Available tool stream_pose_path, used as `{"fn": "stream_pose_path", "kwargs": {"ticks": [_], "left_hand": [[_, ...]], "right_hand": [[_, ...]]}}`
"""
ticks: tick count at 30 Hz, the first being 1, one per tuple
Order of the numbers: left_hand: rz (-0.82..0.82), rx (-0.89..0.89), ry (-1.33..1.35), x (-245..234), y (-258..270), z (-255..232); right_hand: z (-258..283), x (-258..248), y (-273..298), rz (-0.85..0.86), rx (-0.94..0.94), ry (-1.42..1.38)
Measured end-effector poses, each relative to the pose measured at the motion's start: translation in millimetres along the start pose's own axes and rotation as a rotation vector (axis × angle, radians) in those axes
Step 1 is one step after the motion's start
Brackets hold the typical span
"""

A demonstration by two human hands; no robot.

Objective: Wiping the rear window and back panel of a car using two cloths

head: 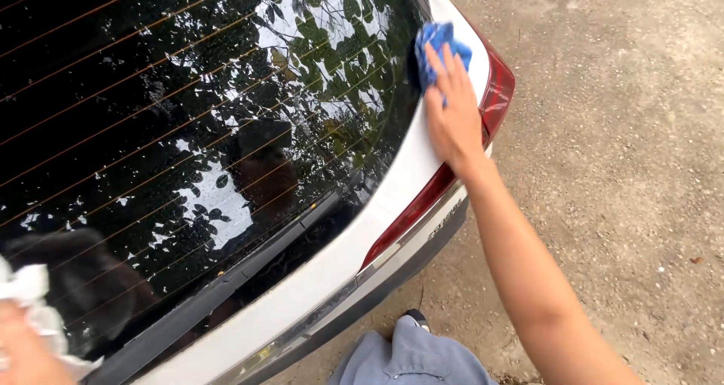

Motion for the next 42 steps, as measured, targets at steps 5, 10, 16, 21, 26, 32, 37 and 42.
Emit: {"fn": "stream_pose_path", "kwargs": {"ticks": [5,10,16,21,26,32,37,42], "left_hand": [[0.071,0.423,0.021,-15,-14,-104],[0.08,0.475,0.01,1,-15,-103],[0.068,0.508,0.016,5,-18,-95],[0.054,0.52,0.048,1,-21,-101],[0.028,0.47,0.177,-14,-21,-122],[0.304,0.002,0.522,-24,7,-180],[0.627,-0.144,0.773,-13,28,-230],[0.578,-0.096,0.907,11,31,-252]], "right_hand": [[-31,-17,-67,0.103,0.246,-0.095],[-45,-24,-16,0.053,0.193,0.017],[-27,-43,89,-0.023,0.203,0.035],[3,-59,133,-0.103,0.457,-0.538],[33,-73,154,-0.494,1.042,-1.724],[99,-55,131,-0.31,0.974,-1.916],[103,-30,146,-0.249,0.542,-1.147],[174,-26,139,0.03,0.428,-1.424]]}}
Point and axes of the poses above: each hand's wrist, its own y-axis away from the middle knuckle, its own x-axis out of the palm, z = x × y, the point moved 1 cm from there along -y, towards the middle knuckle, and after that the axes turned 9 degrees about -y, right-handed, at the moved point
